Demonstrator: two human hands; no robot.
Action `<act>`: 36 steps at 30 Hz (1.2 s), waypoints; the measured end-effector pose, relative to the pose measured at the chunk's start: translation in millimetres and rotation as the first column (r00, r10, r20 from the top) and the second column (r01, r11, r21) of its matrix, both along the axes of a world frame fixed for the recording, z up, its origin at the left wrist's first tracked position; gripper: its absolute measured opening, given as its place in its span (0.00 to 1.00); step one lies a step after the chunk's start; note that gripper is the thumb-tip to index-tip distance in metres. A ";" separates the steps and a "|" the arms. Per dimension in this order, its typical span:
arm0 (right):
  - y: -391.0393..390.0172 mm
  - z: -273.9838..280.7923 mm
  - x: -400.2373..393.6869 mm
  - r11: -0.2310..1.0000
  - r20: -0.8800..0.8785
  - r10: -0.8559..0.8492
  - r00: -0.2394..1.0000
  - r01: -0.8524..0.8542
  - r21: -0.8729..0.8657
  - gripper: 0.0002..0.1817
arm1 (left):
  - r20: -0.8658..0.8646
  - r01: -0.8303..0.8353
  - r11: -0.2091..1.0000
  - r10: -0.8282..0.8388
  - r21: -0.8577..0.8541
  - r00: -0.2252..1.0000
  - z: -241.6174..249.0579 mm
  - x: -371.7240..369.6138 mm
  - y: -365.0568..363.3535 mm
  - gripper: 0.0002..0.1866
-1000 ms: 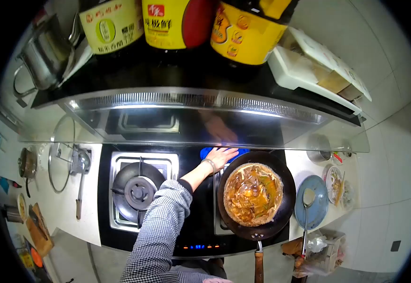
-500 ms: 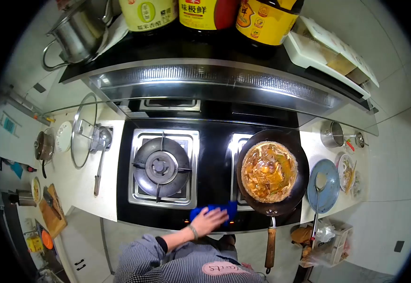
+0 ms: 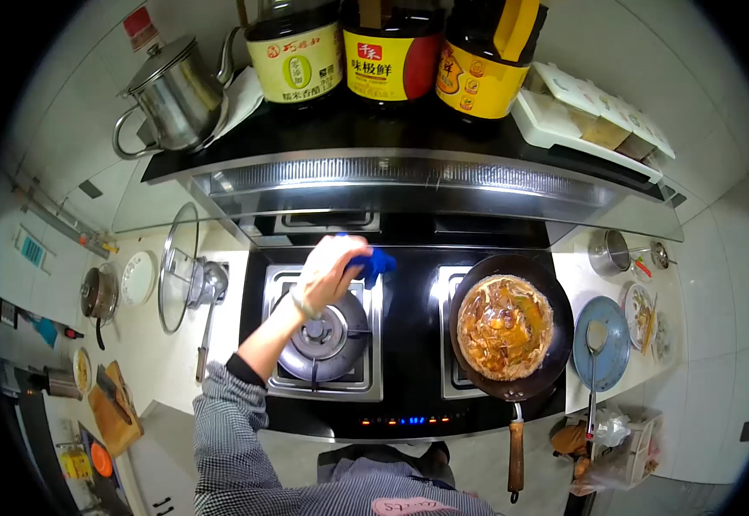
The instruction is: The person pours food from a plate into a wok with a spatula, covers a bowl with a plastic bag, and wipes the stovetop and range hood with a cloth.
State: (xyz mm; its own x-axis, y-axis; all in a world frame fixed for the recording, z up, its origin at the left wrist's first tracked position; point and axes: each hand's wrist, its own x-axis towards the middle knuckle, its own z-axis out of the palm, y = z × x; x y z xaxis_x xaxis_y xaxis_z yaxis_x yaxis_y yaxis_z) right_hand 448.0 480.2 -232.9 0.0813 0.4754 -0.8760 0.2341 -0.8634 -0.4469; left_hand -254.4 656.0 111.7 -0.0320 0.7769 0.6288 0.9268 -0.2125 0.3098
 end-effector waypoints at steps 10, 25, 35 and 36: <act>-11.7 15.0 -15.6 0.999 -0.013 -0.014 1.000 0.014 0.038 0.20 | -0.977 -0.241 0.964 -0.067 -0.116 0.202 -193.0 -72.4 97.7 0.34; 1.9 24.6 -44.2 0.996 -0.012 -0.085 0.996 0.085 -0.018 0.21 | -0.919 0.055 0.993 0.116 0.102 -0.377 -189.3 -8.6 209.5 0.28; 6.2 18.8 -50.0 0.991 -0.036 -0.134 0.990 0.133 -0.034 0.24 | -0.888 0.031 0.962 0.239 0.272 0.393 -65.5 80.0 286.6 0.37; 8.2 14.9 -52.4 0.990 -0.042 -0.136 0.990 0.135 -0.028 0.24 | -0.942 0.085 0.968 0.207 0.236 0.263 -78.6 80.6 283.6 0.33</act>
State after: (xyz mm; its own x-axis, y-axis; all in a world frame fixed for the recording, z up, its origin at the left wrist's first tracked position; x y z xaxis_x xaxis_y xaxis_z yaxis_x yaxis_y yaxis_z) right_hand 395.6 488.4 -218.0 0.1047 0.4404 -0.8917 0.0943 -0.8970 -0.4319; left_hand -173.8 939.6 33.0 0.6619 0.6562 0.3624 0.5230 -0.0578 -0.8504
